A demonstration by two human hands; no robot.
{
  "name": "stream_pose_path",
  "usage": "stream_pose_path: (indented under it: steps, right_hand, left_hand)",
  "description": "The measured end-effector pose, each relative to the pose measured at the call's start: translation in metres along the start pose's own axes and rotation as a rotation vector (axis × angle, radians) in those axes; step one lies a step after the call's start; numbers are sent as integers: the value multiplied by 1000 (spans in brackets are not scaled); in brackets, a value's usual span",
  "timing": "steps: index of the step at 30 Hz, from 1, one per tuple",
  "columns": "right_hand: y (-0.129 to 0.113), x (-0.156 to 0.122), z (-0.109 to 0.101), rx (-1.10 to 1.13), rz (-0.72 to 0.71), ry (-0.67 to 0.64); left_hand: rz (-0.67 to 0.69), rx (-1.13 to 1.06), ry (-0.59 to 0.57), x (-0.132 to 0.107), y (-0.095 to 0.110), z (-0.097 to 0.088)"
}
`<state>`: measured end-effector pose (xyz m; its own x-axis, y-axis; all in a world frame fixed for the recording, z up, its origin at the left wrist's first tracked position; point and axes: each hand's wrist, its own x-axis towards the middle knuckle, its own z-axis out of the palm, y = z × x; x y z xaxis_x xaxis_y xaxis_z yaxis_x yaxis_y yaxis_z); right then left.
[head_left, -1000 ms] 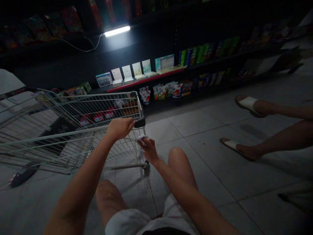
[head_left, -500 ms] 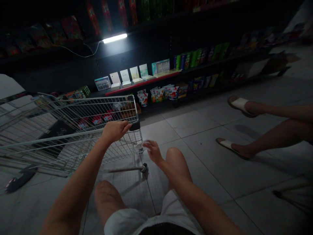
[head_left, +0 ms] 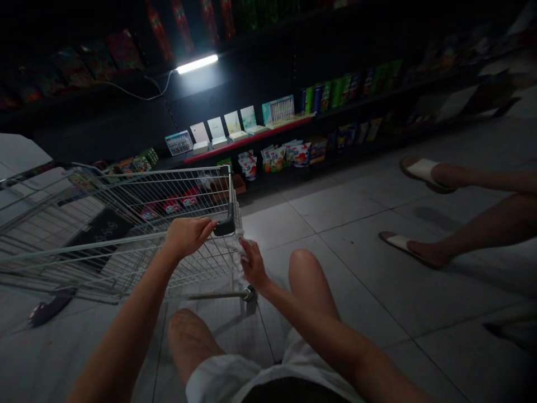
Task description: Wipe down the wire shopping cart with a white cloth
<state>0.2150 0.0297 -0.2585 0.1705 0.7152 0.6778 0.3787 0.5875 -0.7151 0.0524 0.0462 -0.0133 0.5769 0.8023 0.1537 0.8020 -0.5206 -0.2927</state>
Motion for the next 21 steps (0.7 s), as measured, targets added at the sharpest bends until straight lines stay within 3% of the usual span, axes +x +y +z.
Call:
stream_pose_path:
  steps: [4,7,9,15,18,21]
  right_hand:
    - [-46,6,-26,126,-199,-76]
    - [-67,43,-35,139,-241,60]
    - [-65,79,-33,142,-259,63]
    - [-17,191,-18,108,-226,-239]
    - [-12,212,-20,37,-240,-353]
    - [-26,203,-29,-19,-372,-435]
  left_hand:
    - [22,20,51,-2,6,-2]
    - [3,-21,68,-2,19,-2]
    - [-17,-44,49,-2,28,0]
    - [20,-32,91,-3,33,8]
    - [24,-47,145,-4,29,13]
    - [42,-53,226,-10,28,17]
